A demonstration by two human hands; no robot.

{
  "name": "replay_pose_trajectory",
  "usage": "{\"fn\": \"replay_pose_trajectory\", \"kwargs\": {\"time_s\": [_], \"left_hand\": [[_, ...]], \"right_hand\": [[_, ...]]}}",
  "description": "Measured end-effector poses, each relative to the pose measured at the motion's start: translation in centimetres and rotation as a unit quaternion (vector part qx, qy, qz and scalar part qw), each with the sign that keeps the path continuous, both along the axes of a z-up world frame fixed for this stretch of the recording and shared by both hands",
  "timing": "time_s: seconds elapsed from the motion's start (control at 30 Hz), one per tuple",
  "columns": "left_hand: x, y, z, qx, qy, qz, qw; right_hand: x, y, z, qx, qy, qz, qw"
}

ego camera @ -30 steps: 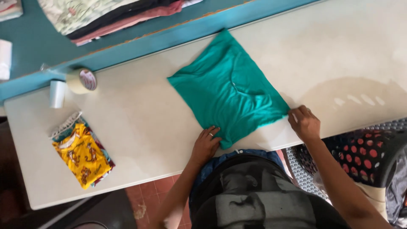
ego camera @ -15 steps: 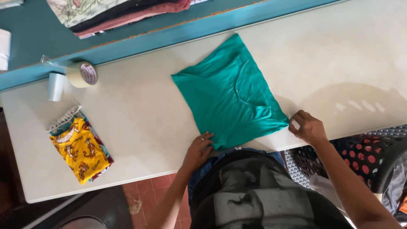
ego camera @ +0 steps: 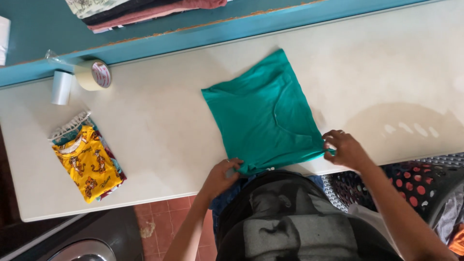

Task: Folding various items of clothing, including a tank top and a jersey, on a laundry folding table.

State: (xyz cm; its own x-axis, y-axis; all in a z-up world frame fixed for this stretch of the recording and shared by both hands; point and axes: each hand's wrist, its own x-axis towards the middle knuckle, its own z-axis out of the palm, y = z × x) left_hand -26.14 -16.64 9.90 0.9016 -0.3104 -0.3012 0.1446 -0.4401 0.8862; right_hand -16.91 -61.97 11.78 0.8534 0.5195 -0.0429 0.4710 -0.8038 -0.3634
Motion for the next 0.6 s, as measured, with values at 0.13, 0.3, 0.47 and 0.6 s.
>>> {"fn": "replay_pose_trajectory", "kwargs": {"time_s": [0.13, 0.3, 0.47, 0.6], "left_hand": [[0.7, 2.2, -4.8, -0.150, -0.012, 0.023, 0.988], [4.9, 0.7, -4.6, -0.221, 0.178, 0.270, 0.920], [4.1, -0.5, -6.0, -0.167, 0.160, 0.263, 0.937], [3.6, -1.3, -4.4, -0.078, 0.080, 0.297, 0.948]], "right_hand": [[2.8, -1.3, -0.6, 0.125, 0.182, -0.035, 0.975], [6.4, 0.8, -5.4, 0.326, 0.327, -0.318, 0.828], [3.8, 2.1, -7.7, 0.341, 0.308, -0.354, 0.815], [2.5, 2.5, -8.1, 0.409, 0.193, -0.307, 0.838]]}}
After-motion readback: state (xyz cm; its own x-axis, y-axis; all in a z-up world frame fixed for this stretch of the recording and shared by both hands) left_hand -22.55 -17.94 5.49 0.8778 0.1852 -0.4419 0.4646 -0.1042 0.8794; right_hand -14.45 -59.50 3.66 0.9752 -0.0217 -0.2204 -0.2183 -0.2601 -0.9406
